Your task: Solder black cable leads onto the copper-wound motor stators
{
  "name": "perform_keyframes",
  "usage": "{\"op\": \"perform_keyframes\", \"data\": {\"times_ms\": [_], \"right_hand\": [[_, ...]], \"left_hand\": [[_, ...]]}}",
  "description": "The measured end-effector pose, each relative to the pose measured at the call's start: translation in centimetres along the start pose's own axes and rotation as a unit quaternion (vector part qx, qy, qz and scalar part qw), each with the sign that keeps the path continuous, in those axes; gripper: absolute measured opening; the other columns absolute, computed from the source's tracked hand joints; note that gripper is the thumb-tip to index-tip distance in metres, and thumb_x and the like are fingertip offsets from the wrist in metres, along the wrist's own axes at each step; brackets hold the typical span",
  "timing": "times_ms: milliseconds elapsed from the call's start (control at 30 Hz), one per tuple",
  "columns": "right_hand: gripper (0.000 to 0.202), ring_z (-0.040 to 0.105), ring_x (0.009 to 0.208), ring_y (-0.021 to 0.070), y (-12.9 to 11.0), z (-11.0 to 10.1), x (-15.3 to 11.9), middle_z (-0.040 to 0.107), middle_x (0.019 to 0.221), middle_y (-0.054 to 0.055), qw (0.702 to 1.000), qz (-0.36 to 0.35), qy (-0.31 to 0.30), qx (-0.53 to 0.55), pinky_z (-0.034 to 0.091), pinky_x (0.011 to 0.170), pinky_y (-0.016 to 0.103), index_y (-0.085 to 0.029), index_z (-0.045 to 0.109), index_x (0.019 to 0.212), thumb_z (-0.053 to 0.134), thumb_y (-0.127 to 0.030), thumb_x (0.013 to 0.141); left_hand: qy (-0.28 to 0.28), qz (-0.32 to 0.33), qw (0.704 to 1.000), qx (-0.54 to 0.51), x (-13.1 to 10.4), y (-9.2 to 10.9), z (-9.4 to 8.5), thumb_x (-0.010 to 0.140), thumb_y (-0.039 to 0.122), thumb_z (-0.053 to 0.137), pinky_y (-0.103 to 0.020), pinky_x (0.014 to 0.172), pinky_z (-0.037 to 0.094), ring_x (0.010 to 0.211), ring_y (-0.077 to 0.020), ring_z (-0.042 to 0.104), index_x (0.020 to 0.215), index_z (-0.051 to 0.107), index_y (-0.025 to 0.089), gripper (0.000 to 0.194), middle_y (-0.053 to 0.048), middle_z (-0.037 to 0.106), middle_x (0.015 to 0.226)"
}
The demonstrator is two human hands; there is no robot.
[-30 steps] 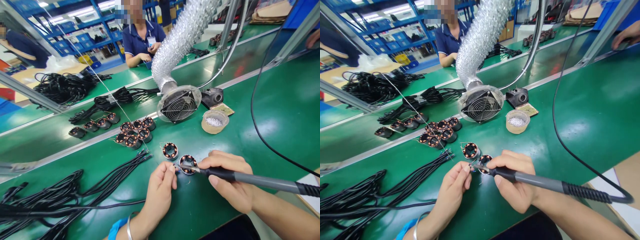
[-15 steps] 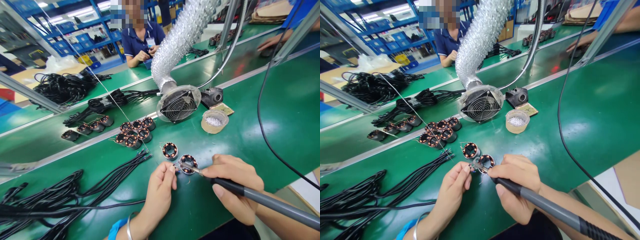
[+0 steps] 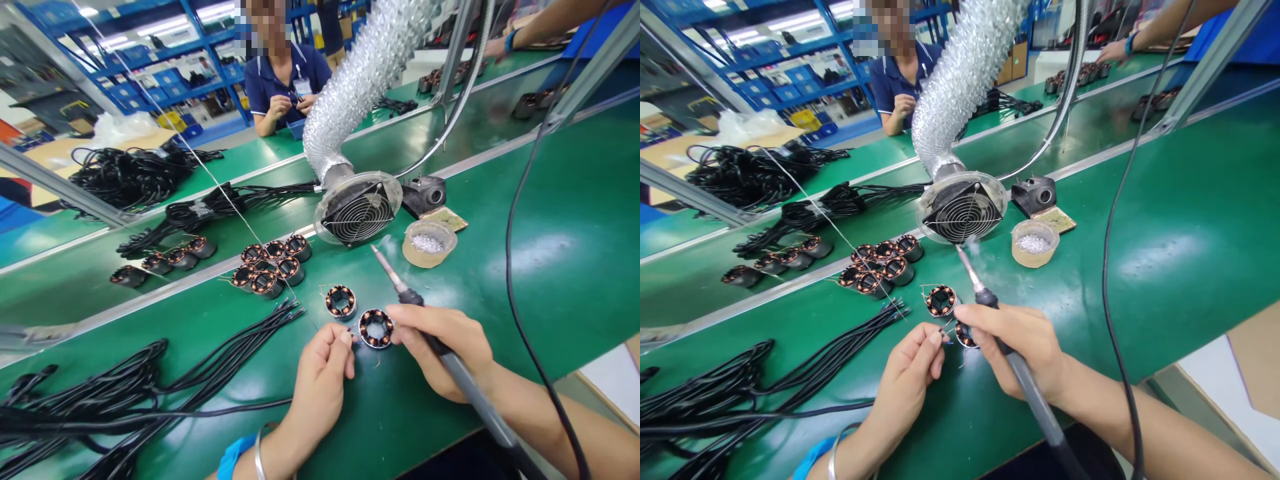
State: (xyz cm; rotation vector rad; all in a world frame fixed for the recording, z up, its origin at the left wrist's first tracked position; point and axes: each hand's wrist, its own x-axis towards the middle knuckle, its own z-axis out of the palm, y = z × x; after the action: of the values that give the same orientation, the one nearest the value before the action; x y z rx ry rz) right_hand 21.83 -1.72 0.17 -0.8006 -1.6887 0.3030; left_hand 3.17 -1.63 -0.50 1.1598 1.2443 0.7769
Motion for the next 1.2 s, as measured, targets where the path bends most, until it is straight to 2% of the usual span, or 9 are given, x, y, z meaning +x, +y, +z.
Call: {"op": "perform_keyframes", "data": {"times_ms": [233,367,500,600,733,900,1000,1100,1200], "right_hand": [[0.023,0.057,0.061,0.0115,1.0,1.9,0.5,0.064,0.071,-0.001,0.988,-0.056,-0.141,-0.039,0.046,0.060,0.024,-0.020,0.064,0.108,0.051,-0.008,0.093],[0.025,0.054,0.057,0.0110,0.9,1.7,0.6,0.061,0.069,-0.001,0.986,-0.104,-0.117,-0.058,0.041,0.056,0.024,-0.020,0.065,0.104,0.046,-0.007,0.093],[0.028,0.050,0.053,0.0110,0.7,1.1,0.4,0.057,0.066,-0.002,0.991,-0.073,-0.105,-0.047,0.039,0.051,0.024,-0.018,0.064,0.101,0.050,-0.001,0.085],[0.030,0.047,0.052,0.0107,0.7,1.0,0.0,0.054,0.065,-0.003,0.989,-0.083,-0.118,-0.040,0.038,0.050,0.023,-0.017,0.064,0.106,0.050,-0.001,0.085],[0.031,0.047,0.053,0.0110,0.9,1.4,-0.6,0.055,0.066,-0.002,0.987,-0.097,-0.121,-0.041,0.040,0.051,0.023,-0.018,0.061,0.113,0.048,-0.003,0.088],[0.028,0.061,0.062,0.0129,0.9,1.6,-1.0,0.064,0.073,0.001,0.990,-0.101,-0.087,-0.049,0.050,0.059,0.023,-0.020,0.060,0.109,0.050,-0.005,0.088],[0.031,0.062,0.060,0.0115,0.8,1.0,-0.8,0.067,0.075,0.000,0.995,-0.067,-0.056,-0.043,0.051,0.059,0.022,-0.020,0.060,0.109,0.052,-0.002,0.084],[0.030,0.057,0.054,0.0112,0.6,0.3,-0.5,0.068,0.076,0.000,0.996,-0.010,-0.093,0.010,0.050,0.055,0.024,-0.019,0.059,0.108,0.060,-0.011,0.079],[0.023,0.056,0.053,0.0110,0.7,0.5,-0.4,0.066,0.071,-0.002,0.991,-0.016,-0.123,0.040,0.049,0.054,0.023,-0.019,0.059,0.102,0.059,-0.011,0.081]], "left_hand": [[-0.062,0.031,0.998,0.010,0.0,-0.4,-0.7,0.097,0.049,0.044,-0.024,0.059,0.030,0.059,-0.0117,0.037,0.070,0.048,0.019,0.040,0.004,0.045,0.062],[-0.098,0.061,0.988,0.107,-0.2,1.0,-1.3,0.099,0.043,0.042,-0.026,0.065,0.034,0.067,-0.0144,0.044,0.078,0.050,0.020,0.032,0.002,0.051,0.072],[-0.098,0.098,0.968,0.209,-0.2,2.2,-1.8,0.099,0.037,0.042,-0.027,0.069,0.035,0.073,-0.0164,0.047,0.083,0.053,0.020,0.025,0.000,0.054,0.078],[-0.106,0.069,0.978,0.164,0.0,2.0,-1.9,0.098,0.040,0.042,-0.026,0.062,0.033,0.065,-0.0144,0.043,0.077,0.050,0.020,0.030,0.001,0.051,0.070],[-0.123,-0.026,0.991,0.042,0.2,1.3,-1.5,0.092,0.052,0.049,-0.023,0.047,0.020,0.048,-0.0090,0.026,0.071,0.049,0.019,0.039,0.006,0.039,0.057],[-0.149,-0.129,0.975,-0.099,0.4,1.4,-0.9,0.084,0.054,0.060,-0.023,0.041,0.007,0.039,-0.0052,0.014,0.067,0.046,0.019,0.041,0.010,0.037,0.046],[-0.116,-0.127,0.978,-0.121,0.4,1.3,-0.7,0.080,0.053,0.066,-0.022,0.040,0.007,0.038,-0.0044,0.014,0.071,0.049,0.019,0.039,0.011,0.038,0.045],[-0.091,-0.109,0.983,-0.113,0.4,1.0,-0.6,0.077,0.056,0.068,-0.021,0.040,0.010,0.039,-0.0046,0.016,0.070,0.051,0.018,0.042,0.011,0.036,0.044],[-0.071,-0.087,0.989,-0.095,0.3,0.9,-0.5,0.077,0.057,0.066,-0.021,0.042,0.013,0.041,-0.0052,0.017,0.069,0.052,0.018,0.043,0.010,0.036,0.044]]}}
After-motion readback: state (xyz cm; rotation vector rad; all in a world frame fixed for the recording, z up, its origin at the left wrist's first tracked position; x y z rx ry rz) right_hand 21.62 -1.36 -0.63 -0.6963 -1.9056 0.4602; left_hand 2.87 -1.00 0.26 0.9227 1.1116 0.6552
